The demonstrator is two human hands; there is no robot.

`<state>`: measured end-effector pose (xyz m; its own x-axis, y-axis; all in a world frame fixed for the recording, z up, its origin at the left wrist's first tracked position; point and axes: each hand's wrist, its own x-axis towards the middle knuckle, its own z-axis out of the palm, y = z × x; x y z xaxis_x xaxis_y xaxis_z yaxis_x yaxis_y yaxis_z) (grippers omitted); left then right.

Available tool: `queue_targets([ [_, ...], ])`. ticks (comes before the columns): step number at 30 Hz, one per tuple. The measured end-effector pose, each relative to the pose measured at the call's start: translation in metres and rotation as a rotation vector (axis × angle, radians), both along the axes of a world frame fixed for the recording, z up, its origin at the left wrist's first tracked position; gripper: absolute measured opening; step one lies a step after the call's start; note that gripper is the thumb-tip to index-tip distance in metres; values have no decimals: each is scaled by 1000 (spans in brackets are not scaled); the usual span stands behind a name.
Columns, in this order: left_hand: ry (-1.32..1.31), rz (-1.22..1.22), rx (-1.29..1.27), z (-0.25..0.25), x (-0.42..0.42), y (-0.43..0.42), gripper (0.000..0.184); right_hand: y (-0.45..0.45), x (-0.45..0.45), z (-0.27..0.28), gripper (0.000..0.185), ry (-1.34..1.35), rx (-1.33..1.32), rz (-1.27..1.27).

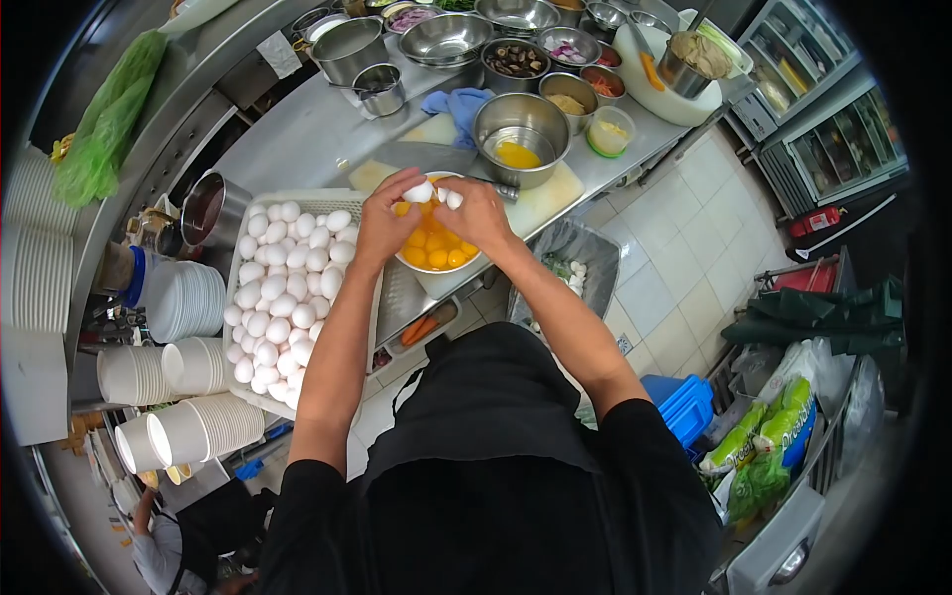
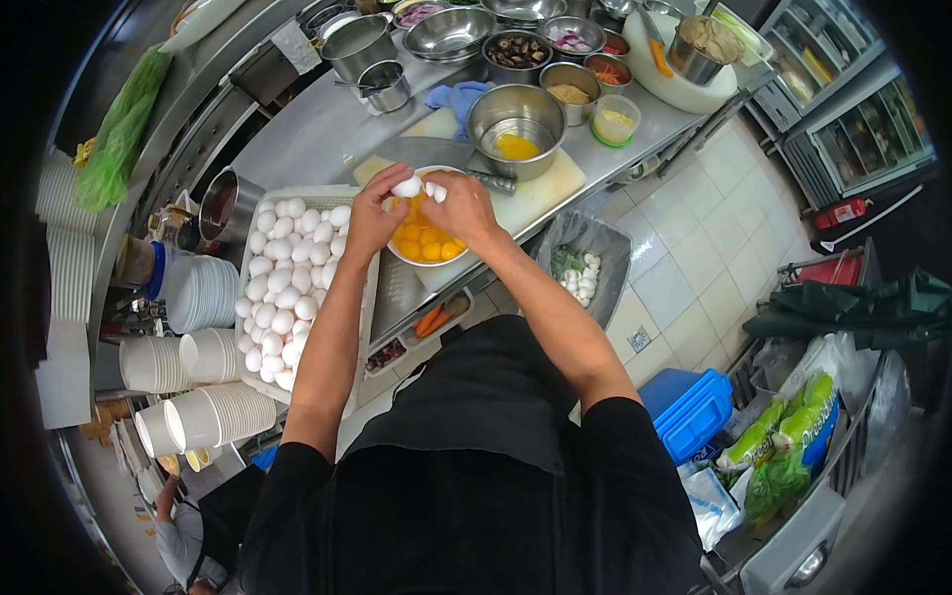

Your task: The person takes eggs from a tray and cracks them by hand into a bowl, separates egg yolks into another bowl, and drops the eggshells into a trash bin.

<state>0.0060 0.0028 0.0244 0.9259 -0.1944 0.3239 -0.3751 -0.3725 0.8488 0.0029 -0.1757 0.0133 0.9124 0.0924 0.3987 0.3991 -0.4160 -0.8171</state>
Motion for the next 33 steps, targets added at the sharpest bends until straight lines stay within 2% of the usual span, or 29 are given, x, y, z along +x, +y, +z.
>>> queue_targets([
  [1, 0, -2, 0, -3, 3, 1, 40, -1, 1, 3, 33, 0, 0, -2],
  [3, 142, -47, -318, -7, 7, 1, 38, -2, 3, 9, 34, 28, 38, 8],
  [6, 129, -63, -372, -1, 6, -7, 38, -8, 0, 19, 35, -32, 53, -17],
  [8, 190, -41, -216, 14, -1, -21, 44, -20, -7, 19, 39, -27, 171, 20],
  [10, 284, -132, -143, 70, -32, -49, 52, -47, -34, 34, 41, 36, 165, -58],
  [11, 52, -158, -84, 68, -43, -62, 53, -66, -48, 36, 43, 43, 109, -111],
  [12, -172, -179, -12, 65, -52, -63, 55, -82, -66, 35, 45, 221, 247, -161],
  [13, -163, -120, 1, 66, -62, -49, 55, -111, -75, 6, 46, 239, 144, -255],
  [15, -217, 40, 199, 74, -73, -32, 52, -164, -98, -34, 54, 315, 11, -183],
  [17, 53, 276, 235, 57, -75, 24, 50, -210, -129, -76, 60, 549, -476, -278],
  [18, 105, 464, 425, 54, -81, 53, 48, -252, -140, -144, 61, 464, -553, -341],
  [19, 136, 598, 564, 47, -82, 87, 47, -228, -148, -99, 59, 846, -157, -460],
  [21, 218, 763, 902, 41, -84, 146, 45, -228, -151, -97, 46, 862, -17, -468],
  [22, 293, 778, 1053, 40, -84, 166, 44, -224, -147, -97, 42, 776, -17, -453],
  [23, 378, 753, 1165, 39, -83, 180, 43, -214, -137, -82, 43, 769, -42, -406],
  [25, 480, 648, 1278, 39, -78, 193, 41, -188, -115, -74, 45, 722, 138, -402],
  [27, 528, 541, 1292, 40, -71, 199, 38, -156, -87, -62, 48, 615, 407, -185],
  [29, 541, 462, 1246, 40, -67, 209, 36, -110, -70, -16, 54, 563, 562, 6],
  [31, 453, 416, 1167, 27, -64, 234, 39, -75, -53, 0, 60, 491, 744, 191],
  [33, 352, 358, 1090, 29, -54, 232, 42, -33, -50, 28, 64, 399, 742, 229],
])
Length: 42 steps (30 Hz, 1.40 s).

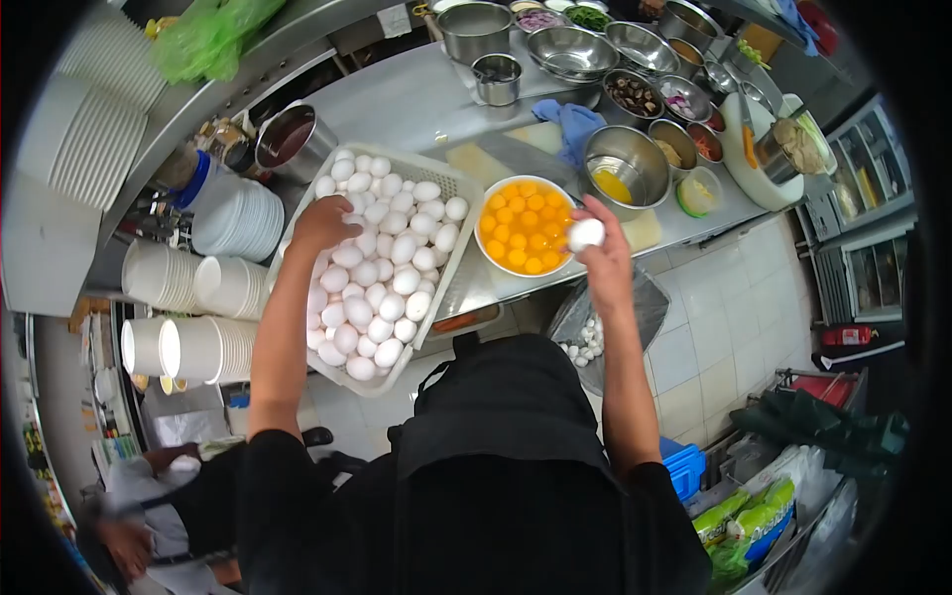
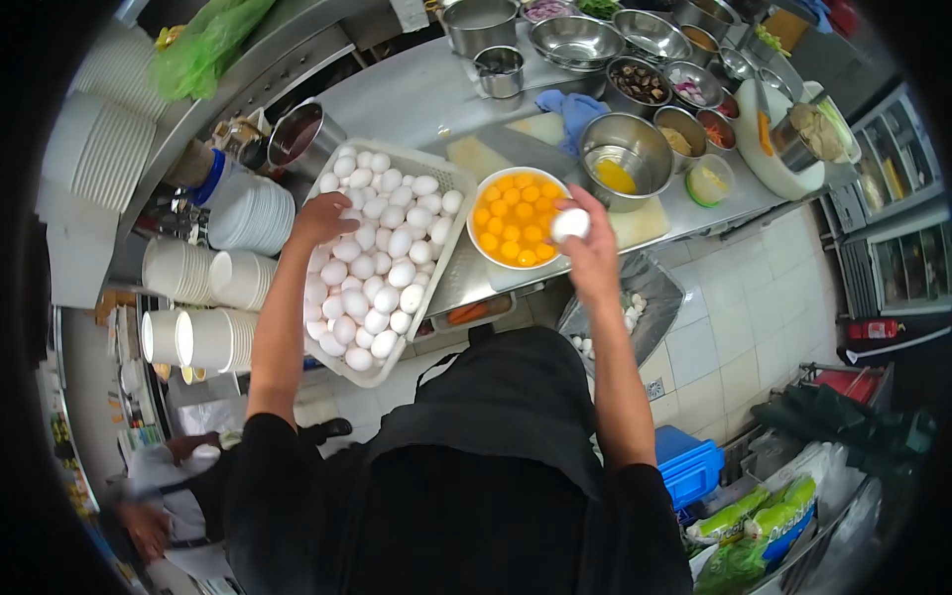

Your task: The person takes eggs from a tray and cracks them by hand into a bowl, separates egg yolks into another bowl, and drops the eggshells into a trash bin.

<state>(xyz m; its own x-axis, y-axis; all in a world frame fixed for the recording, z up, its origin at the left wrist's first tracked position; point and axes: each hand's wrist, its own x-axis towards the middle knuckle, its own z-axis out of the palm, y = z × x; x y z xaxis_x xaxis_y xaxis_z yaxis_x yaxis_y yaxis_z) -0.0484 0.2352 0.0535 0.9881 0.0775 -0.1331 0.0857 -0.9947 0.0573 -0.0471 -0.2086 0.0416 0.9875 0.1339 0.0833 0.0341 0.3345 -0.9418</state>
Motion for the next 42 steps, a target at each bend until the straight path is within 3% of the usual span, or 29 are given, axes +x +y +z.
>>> queue_targets([
  [2, 28, 263, -818, 7, 0, -22, 46, 35, -1, 10, 65, -225, -27, -58],
  [3, 38, 242, -825, 5, 0, -42, 46, 53, -3, 15, 65, -296, -3, -81],
  [5, -194, 136, -1243, -2, -4, -97, 41, 79, -10, 32, 63, -378, -8, -113],
  [7, -209, 88, -1246, 1, -3, -137, 42, 91, -3, 27, 56, -663, -343, -293],
  [8, -201, 71, -1259, -1, 0, -149, 42, 95, 1, 33, 59, -872, -399, -366],
  [9, -194, 56, -1269, -2, 2, -159, 43, 100, 4, 33, 55, -897, -397, -357],
  [11, -186, 43, -1308, -5, 7, -172, 42, 102, 13, 18, 50, -724, -544, -96],
  [15, -228, -74, -1341, -15, 20, -177, 42, 86, 14, 19, 48, -752, -564, -333],
  [18, -180, -68, -1346, -18, 20, -187, 43, 68, 26, 1, 42, -465, -227, -319],
  [19, -158, -71, -1369, -19, 22, -192, 44, 62, 32, 1, 42, -463, -231, -335],
  [21, -112, -76, -1360, -20, 27, -203, 44, 45, 40, 2, 43, 188, -341, 128],
  [22, -120, -95, -1389, -21, 29, -210, 44, 44, 40, -5, 44, 229, -308, 172],
  [27, -50, -114, -1546, -29, 34, -225, 43, 39, 43, -26, 38, 268, -149, 86],
  [29, 57, 57, -1313, -28, 39, -224, 41, 37, 45, -29, 33, 228, -323, 38],
  [33, 5, 57, -1334, -47, 46, -230, 40, 40, 48, -42, 34, 232, -448, -36],
  [36, -70, 0, -1188, -57, 51, -233, 39, 43, 53, -57, 36, 169, -572, -132],
  [42, -63, 19, -1200, -60, 50, -244, 43, 45, 48, -52, 35, 161, -597, -242],
])
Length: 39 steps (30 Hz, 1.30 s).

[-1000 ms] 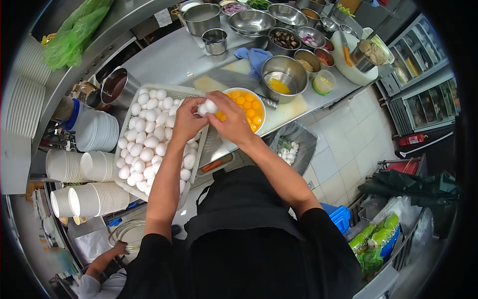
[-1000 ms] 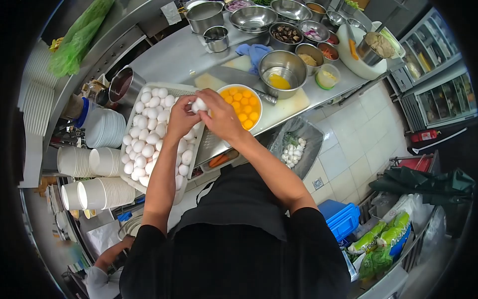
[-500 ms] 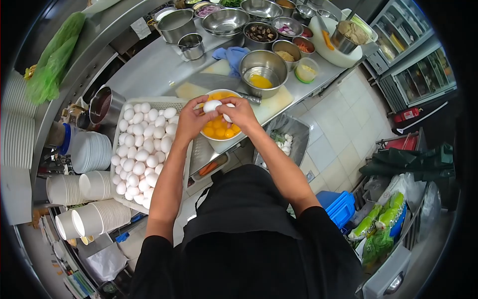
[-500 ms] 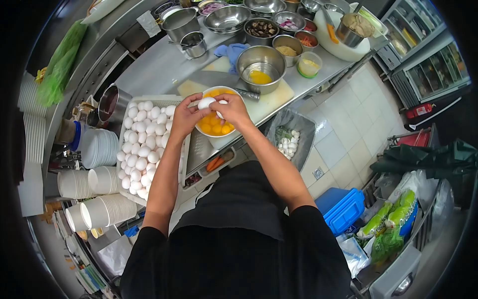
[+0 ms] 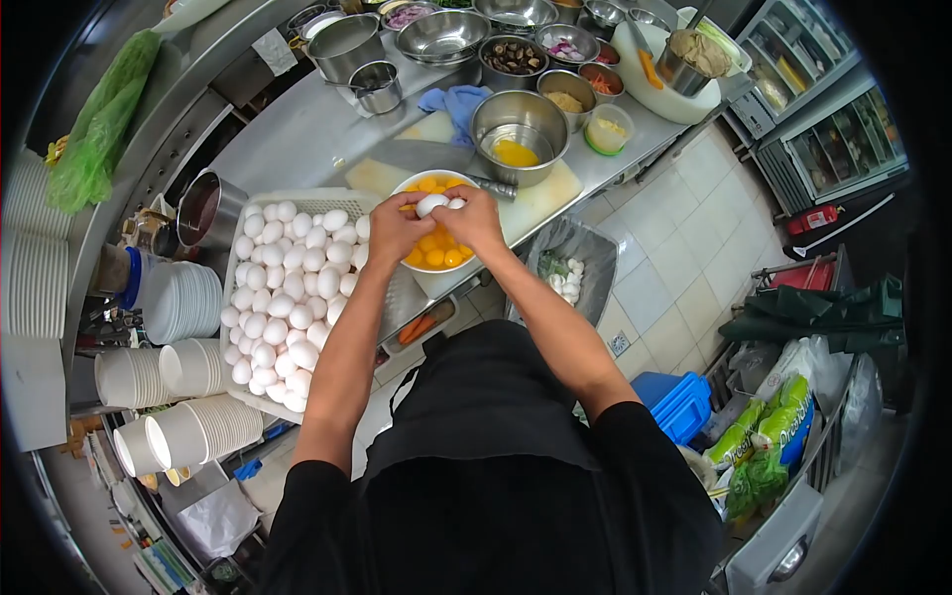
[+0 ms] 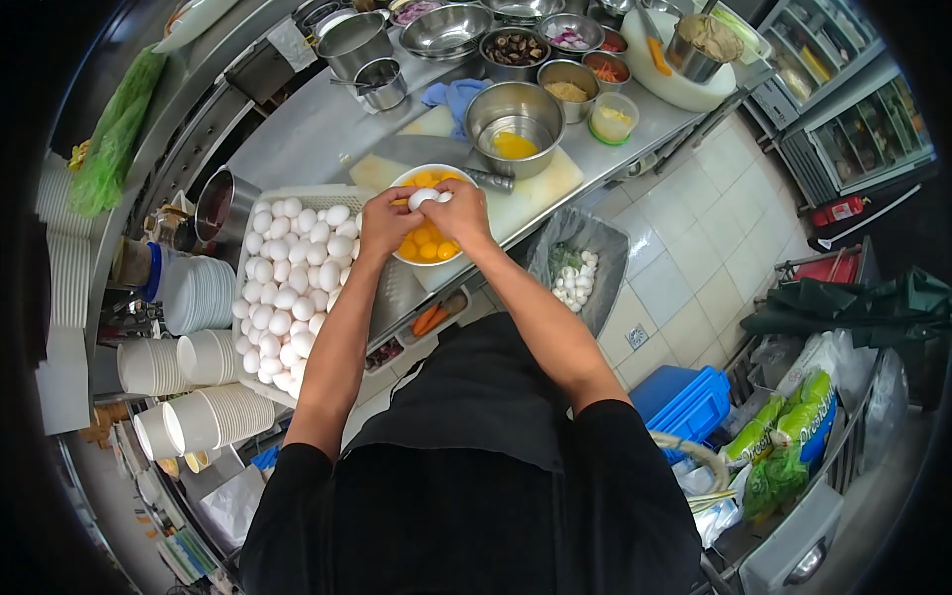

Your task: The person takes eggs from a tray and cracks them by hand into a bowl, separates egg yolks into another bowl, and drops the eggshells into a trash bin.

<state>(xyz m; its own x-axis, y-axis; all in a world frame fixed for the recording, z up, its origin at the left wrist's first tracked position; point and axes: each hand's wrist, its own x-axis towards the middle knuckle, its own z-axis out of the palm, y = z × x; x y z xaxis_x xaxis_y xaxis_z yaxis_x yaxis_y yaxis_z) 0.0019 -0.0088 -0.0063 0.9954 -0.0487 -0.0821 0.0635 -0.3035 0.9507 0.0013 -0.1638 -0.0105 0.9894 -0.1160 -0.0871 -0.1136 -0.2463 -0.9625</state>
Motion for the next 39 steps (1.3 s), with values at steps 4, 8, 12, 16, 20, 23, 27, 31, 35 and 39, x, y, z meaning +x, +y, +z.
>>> queue_targets([
  [4, -31, -34, -67, -14, 6, 1, 47, -2, -4, 5, 34, -111, -21, -17],
  [8, -66, -47, -140, -15, 4, -1, 48, -3, -7, 9, 35, -160, -21, -23],
  [12, -83, -53, -122, -11, 2, -2, 47, -4, -8, 9, 37, -172, -3, -19],
  [16, -89, -53, -151, -11, 2, -1, 46, -4, -9, 9, 37, -185, 10, -21],
  [20, -106, -56, -194, -12, 2, -1, 46, -3, -8, 8, 37, -158, 24, -24],
  [23, -75, -59, -227, -13, 3, 1, 44, -3, -4, 2, 37, -134, 51, -23],
  [27, 85, -58, -141, -4, 9, 8, 39, -10, 0, 5, 37, -25, 87, 35],
  [31, 209, -45, -233, 9, 9, 6, 32, -13, 6, 5, 37, 51, 147, 121],
  [35, 254, -51, -198, 5, 17, 9, 29, -14, 9, 14, 39, 69, 80, 151],
  [39, 255, -30, -230, 1, 22, 14, 29, -13, 14, 14, 38, 71, 101, 175],
])
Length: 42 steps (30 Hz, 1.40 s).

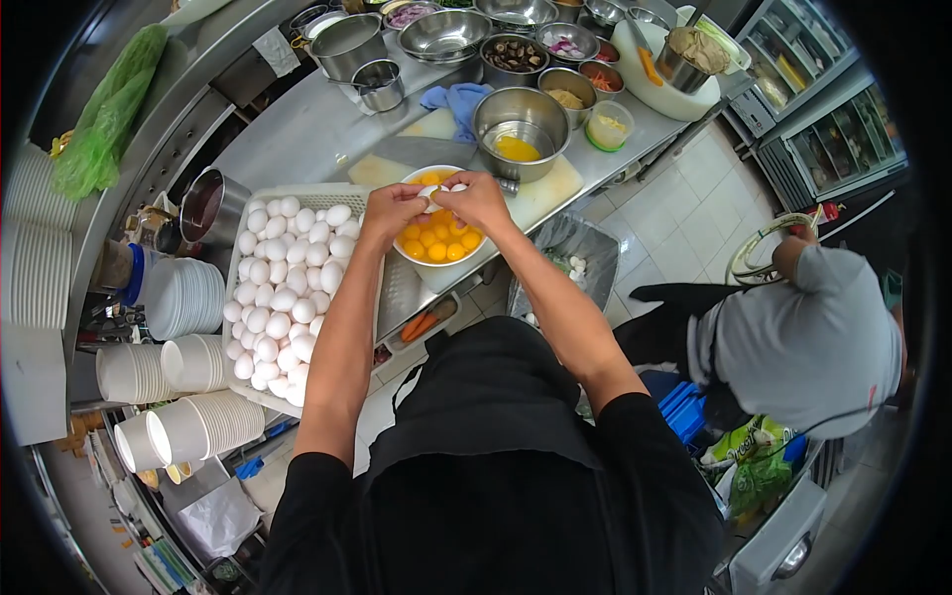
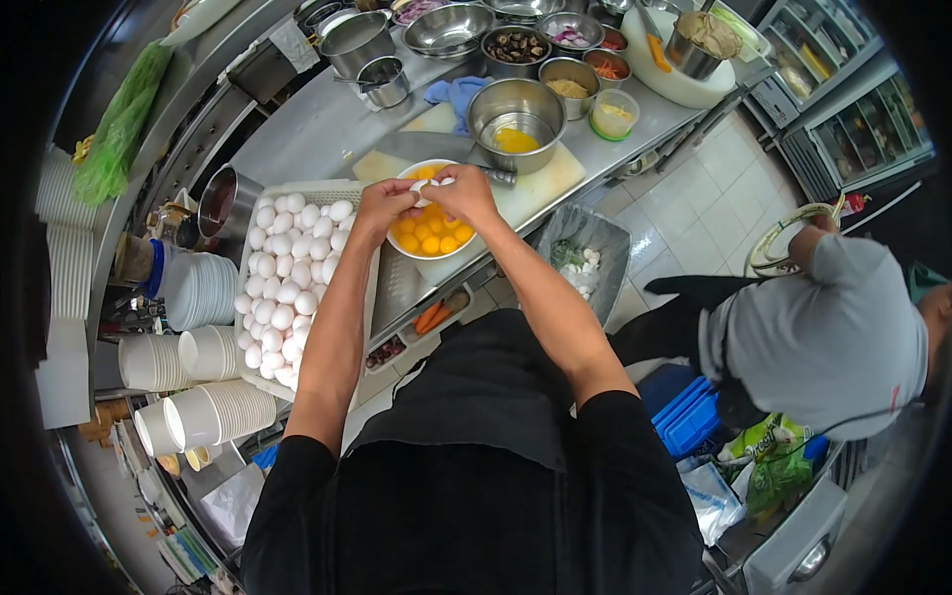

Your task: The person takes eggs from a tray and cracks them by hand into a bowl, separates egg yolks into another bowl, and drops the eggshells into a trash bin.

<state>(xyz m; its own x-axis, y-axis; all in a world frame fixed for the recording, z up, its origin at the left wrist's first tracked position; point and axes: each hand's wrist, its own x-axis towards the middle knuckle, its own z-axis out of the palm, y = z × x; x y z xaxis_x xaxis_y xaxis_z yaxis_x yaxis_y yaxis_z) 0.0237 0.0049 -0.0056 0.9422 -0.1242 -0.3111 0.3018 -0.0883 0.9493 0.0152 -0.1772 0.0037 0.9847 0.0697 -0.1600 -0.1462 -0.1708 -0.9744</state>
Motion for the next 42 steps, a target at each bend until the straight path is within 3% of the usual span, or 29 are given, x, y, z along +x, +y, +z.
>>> queue_targets([
  [5, 8, 38, -61, 8, -1, 7, 31, -6, 7, -6, 33, -5, 115, 14],
  [10, 43, 12, -50, 14, 3, 12, 31, -12, 10, -8, 25, 11, 68, 86],
  [15, 52, -38, 89, 22, 8, 11, 32, -12, 8, 8, 28, -26, -75, -4],
  [19, -190, -63, 346, 26, 12, 12, 38, -11, 16, 1, 29, -156, -262, -121],
  [23, -451, -41, 580, 45, 9, 8, 38, -17, 19, 1, 31, -180, -243, -162],
  [33, -670, -38, 705, 75, -4, 12, 36, -52, -4, 19, 27, -258, -122, -215],
  [35, -481, -27, 311, 74, -6, 20, 43, -72, -27, 40, 28, -212, -64, -249],
  [36, -480, -23, 311, 75, -9, 25, 43, -86, -43, 51, 29, -153, -63, -267],
  [37, -358, 4, 45, 76, -14, 30, 47, -102, -56, 45, 30, -202, -113, -303],
  [38, -232, 30, -219, 77, -18, 35, 50, -120, -67, 35, 31, -251, -164, -340],
  [42, -138, -30, -502, 53, -26, 48, 53, -181, -107, -49, 38, -155, -544, -432],
])
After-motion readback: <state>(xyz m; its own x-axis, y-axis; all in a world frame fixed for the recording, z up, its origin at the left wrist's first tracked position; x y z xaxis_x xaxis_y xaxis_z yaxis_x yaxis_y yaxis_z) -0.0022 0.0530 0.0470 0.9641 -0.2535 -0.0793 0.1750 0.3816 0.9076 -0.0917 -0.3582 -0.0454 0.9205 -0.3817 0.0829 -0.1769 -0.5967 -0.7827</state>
